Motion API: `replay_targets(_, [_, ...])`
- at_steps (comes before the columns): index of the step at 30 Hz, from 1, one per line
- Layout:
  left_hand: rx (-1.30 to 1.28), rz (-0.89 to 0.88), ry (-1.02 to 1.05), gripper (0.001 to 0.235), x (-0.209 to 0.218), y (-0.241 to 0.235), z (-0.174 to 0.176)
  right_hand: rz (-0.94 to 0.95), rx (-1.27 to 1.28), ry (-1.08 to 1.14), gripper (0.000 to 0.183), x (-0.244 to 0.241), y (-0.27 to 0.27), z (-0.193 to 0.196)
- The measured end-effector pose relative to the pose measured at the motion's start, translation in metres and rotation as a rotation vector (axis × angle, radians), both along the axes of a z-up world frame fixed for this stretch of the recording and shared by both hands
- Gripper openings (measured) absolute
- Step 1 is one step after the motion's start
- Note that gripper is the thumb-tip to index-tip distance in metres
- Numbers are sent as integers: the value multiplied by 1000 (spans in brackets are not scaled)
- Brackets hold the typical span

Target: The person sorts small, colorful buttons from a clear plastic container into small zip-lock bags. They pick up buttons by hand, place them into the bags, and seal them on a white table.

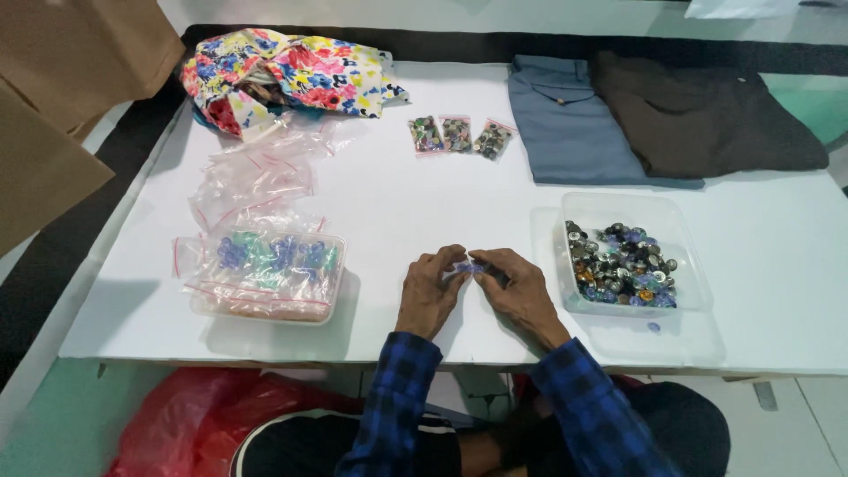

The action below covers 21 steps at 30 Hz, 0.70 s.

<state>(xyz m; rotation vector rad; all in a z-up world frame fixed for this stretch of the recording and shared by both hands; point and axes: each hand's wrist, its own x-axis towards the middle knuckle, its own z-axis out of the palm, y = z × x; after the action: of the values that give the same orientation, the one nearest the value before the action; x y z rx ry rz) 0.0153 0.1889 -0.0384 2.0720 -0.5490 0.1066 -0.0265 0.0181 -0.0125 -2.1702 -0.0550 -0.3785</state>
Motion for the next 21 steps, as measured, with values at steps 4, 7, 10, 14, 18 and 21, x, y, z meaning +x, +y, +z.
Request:
replay_targets(4, [16,9,-28,34,-4,1,6,-6,2,29,33,0,1,2])
replay_targets(7, [-15,-1,-21,34,-3,0,4,-17,18,51,35,1,1,2])
replay_targets(10, [6,16,-46,34,-1,0,0,-10,40,66,34,2,1,3])
replay_targets(14, [-21,12,-39,36,-3,2,0,1,2,52,35,3,-2,-5])
replay_targets(18, [-9,16,-47,37,1,-1,-9,11,6,9,36,2,-3,-4])
replay_targets(21, [-19,0,-4,37,-4,1,0,17,15,-46,37,1,-5,-11])
